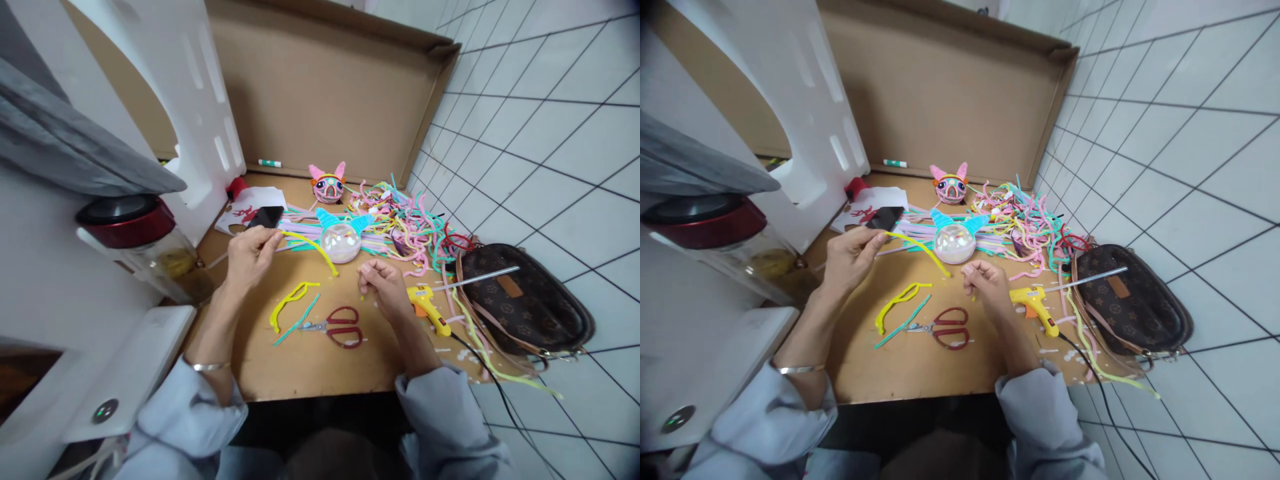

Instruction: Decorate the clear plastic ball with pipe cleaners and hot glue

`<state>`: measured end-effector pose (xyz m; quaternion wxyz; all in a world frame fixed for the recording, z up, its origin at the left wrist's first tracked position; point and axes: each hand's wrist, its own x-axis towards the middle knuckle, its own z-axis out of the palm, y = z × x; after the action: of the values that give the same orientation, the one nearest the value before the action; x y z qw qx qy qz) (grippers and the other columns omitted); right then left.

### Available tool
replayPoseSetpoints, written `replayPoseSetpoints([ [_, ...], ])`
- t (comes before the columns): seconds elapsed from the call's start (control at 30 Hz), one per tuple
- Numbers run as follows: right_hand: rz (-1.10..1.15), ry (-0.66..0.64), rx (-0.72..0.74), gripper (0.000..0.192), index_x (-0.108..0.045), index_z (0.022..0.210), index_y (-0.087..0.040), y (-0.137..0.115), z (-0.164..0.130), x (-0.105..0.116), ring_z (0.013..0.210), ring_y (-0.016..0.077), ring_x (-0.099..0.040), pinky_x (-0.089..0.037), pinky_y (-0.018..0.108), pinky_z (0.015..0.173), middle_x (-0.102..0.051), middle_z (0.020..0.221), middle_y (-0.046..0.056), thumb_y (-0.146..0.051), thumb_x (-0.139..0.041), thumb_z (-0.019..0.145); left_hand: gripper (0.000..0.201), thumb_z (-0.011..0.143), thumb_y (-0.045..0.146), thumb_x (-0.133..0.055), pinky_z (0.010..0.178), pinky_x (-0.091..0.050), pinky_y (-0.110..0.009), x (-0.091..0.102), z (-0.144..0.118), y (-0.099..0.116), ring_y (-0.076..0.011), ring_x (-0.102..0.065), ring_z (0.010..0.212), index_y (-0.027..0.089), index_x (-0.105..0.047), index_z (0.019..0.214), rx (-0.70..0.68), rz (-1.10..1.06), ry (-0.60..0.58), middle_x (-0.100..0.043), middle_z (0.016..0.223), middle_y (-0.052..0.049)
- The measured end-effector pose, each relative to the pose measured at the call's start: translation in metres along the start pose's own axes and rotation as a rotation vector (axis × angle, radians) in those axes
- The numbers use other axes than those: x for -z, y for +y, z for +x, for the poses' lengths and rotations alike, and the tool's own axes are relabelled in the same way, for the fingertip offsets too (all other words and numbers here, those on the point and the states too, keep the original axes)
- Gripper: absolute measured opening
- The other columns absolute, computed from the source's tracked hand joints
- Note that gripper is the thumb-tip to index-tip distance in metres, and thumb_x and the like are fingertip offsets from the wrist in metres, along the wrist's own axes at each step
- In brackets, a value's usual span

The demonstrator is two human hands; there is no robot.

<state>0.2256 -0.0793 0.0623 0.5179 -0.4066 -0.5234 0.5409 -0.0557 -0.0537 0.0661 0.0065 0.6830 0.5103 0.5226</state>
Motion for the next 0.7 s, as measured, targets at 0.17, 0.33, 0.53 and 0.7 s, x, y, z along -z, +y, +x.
replayPoseSetpoints([
  [0.17, 0.044, 0.109, -0.012, 0.043, -0.065, 0.087, -0.019, 0.008, 0.004, 0.001, 0.05, 0.009, -0.053, -0.042, 0.023, 0.047, -0.06, 0.068, -0.001, -0.06, -0.068, 0.076, 0.032, 0.089, 0.045, -0.06, 0.057, -0.037, -0.028, 0.003, 0.0, 0.005, -0.0155, -0.051, 0.057, 0.02, -0.077, 0.079, 0.053, -0.186, 0.019, -0.061, 0.063, -0.002],
  [0.33, -0.073, 0.104, -0.049, 0.053, -0.06, 0.11, -0.022, 0.014, 0.004, 0.0, 0.053, 0.0086, -0.06, -0.045, 0.021, 0.045, -0.066, 0.089, 0.0, -0.063, -0.067, 0.078, 0.032, 0.088, 0.046, -0.061, 0.056, -0.037, -0.028, 0.002, -0.001, 0.006, -0.016, -0.052, 0.058, 0.021, -0.078, 0.077, 0.062, -0.221, -0.017, -0.061, 0.062, -0.002],
  [0.53, 0.023, -0.393, -0.273, 0.052, -0.064, 0.103, -0.017, 0.01, -0.005, -0.005, 0.053, 0.0084, -0.059, -0.044, 0.019, 0.045, -0.069, 0.082, 0.002, -0.061, -0.073, 0.077, 0.033, 0.087, 0.048, -0.061, 0.056, -0.038, -0.028, 0.003, -0.001, 0.008, -0.0158, -0.052, 0.058, 0.021, -0.077, 0.077, 0.083, -0.2, -0.003, -0.064, 0.063, -0.002],
  [0.7, -0.008, -0.475, -0.294, 0.045, -0.066, 0.093, -0.016, 0.01, -0.008, -0.006, 0.052, 0.0057, -0.05, -0.037, 0.017, 0.046, -0.069, 0.078, 0.001, -0.055, -0.077, 0.073, 0.032, 0.087, 0.045, -0.059, 0.055, -0.037, -0.028, 0.002, -0.001, 0.006, -0.0149, -0.05, 0.055, 0.021, -0.075, 0.075, 0.079, -0.134, -0.011, -0.064, 0.064, -0.002],
])
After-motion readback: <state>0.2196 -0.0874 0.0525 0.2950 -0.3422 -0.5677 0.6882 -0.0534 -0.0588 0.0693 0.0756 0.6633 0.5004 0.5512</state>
